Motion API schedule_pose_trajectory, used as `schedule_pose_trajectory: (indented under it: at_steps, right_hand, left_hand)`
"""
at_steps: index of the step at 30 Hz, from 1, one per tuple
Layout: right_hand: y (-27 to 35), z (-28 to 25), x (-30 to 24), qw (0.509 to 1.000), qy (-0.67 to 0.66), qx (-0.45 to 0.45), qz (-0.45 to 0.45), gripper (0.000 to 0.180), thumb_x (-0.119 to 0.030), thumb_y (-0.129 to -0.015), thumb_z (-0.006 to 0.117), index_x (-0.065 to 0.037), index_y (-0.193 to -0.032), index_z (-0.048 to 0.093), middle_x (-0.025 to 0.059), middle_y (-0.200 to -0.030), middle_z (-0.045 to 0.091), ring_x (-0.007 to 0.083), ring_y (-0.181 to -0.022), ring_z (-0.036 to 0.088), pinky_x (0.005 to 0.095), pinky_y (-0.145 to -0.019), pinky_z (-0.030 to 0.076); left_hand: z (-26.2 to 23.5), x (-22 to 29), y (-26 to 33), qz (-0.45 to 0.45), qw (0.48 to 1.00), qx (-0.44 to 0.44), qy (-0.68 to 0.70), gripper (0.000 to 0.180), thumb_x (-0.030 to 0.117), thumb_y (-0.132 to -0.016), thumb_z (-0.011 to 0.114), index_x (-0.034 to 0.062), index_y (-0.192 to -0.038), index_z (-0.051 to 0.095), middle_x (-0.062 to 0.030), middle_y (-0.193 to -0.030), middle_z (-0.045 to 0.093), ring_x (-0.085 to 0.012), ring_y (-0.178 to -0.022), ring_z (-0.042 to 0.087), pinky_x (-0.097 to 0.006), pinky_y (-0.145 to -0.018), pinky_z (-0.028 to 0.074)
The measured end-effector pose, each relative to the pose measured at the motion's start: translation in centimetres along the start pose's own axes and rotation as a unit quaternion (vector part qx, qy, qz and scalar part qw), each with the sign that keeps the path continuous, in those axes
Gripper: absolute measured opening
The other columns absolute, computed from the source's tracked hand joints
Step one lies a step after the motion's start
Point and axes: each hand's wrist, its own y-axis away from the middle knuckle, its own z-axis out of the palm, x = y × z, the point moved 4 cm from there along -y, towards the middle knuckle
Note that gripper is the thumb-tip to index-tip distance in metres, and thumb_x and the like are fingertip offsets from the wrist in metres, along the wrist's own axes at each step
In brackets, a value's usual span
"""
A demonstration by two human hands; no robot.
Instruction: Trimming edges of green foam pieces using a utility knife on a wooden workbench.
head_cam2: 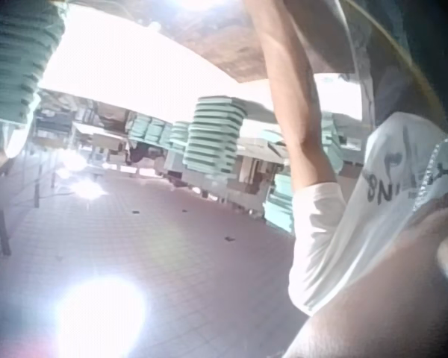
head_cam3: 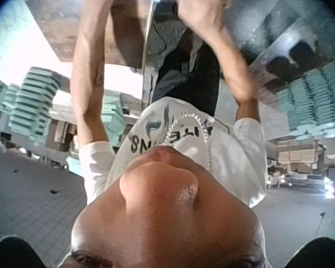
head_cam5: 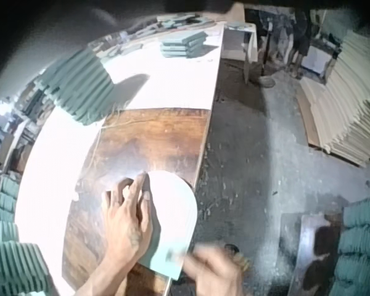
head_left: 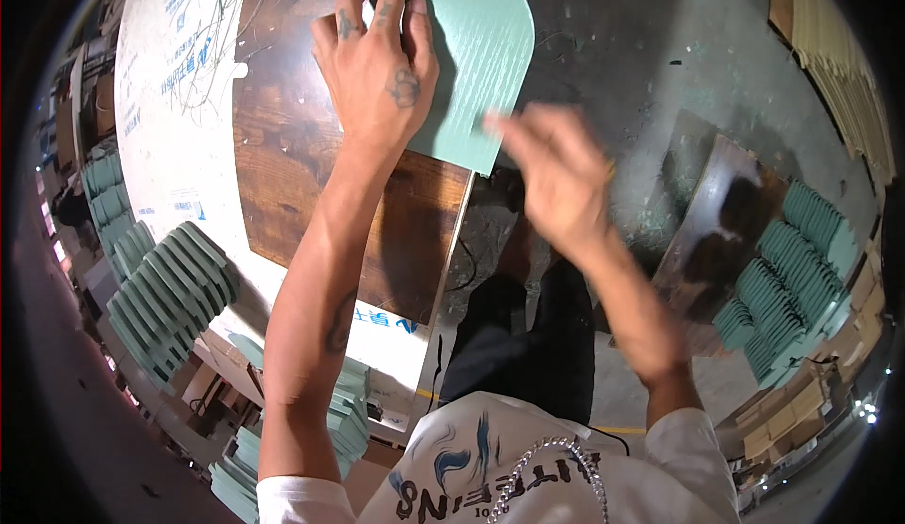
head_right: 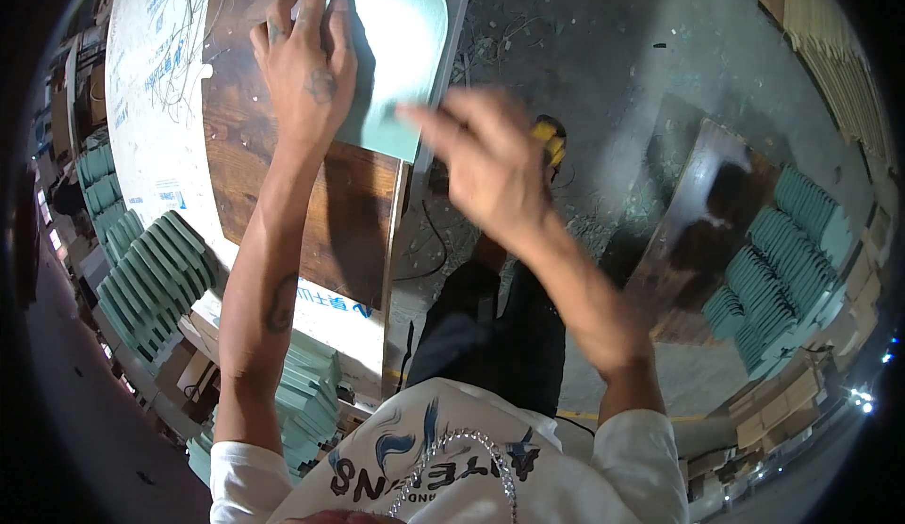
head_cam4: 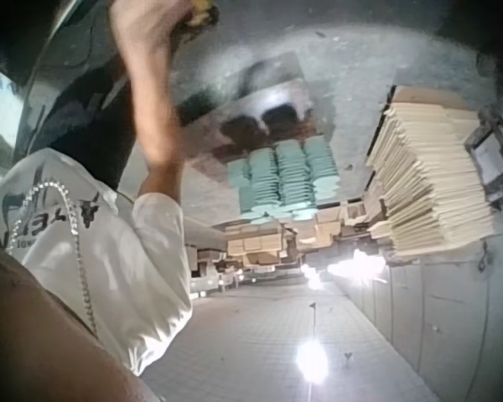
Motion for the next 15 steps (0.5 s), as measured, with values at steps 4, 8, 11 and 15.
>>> schedule_pose_trajectory:
  at_steps: [4, 8, 11, 15]
  right_hand:
    - [5.0, 0.6, -2.6, 0.991, -0.115, -0.062, 0.000, 0.055, 0.008, -0.087, 0.061, -0.021, -0.133, 0.069, 0.0054, -0.093, 0.067, 0.0173, -0.083, 0.064, 0.0311, -0.069, 0.055]
    - [-4.0, -1.4, 3.4, 0.991, -0.069, 0.084, 0.076, 0.034, 0.000, -0.097, 0.059, -0.011, -0.126, 0.072, 0.0038, -0.081, 0.065, 0.0137, -0.067, 0.057, 0.0282, -0.060, 0.048]
    - [-8.6, -1.3, 6.9, 0.996, -0.042, 0.078, 0.027, 0.036, 0.001, -0.096, 0.060, -0.016, -0.124, 0.074, 0.0057, -0.087, 0.069, 0.0125, -0.069, 0.064, 0.0232, -0.060, 0.052]
    - [-8.6, -1.0, 5.7, 0.992, -0.121, 0.041, -0.002, 0.026, -0.006, -0.097, 0.065, -0.007, -0.121, 0.074, 0.0058, -0.094, 0.068, 0.0147, -0.079, 0.061, 0.0265, -0.075, 0.050]
  left_hand:
    - [1.0, -2.0, 0.9, 0.019, 1.000, 0.009, -0.014, 0.038, 0.034, -0.104, 0.050, 0.0221, -0.138, 0.063, -0.0126, -0.128, 0.060, -0.0331, -0.103, 0.053, -0.048, -0.098, 0.040]
    - [1.3, -2.5, 0.8, 0.024, 1.000, -0.003, -0.006, 0.038, 0.031, -0.104, 0.051, 0.0226, -0.140, 0.062, -0.0133, -0.129, 0.059, -0.0335, -0.109, 0.054, -0.048, -0.101, 0.040]
    - [0.9, -1.5, 0.5, 0.027, 1.000, 0.008, -0.003, 0.039, 0.029, -0.104, 0.052, 0.0211, -0.140, 0.062, -0.0137, -0.127, 0.059, -0.0331, -0.115, 0.053, -0.047, -0.102, 0.039]
    - [0.9, -1.4, 0.2, 0.005, 1.000, 0.008, -0.001, 0.037, 0.026, -0.102, 0.055, 0.0203, -0.138, 0.063, -0.0160, -0.123, 0.060, -0.0339, -0.107, 0.053, -0.047, -0.097, 0.040]
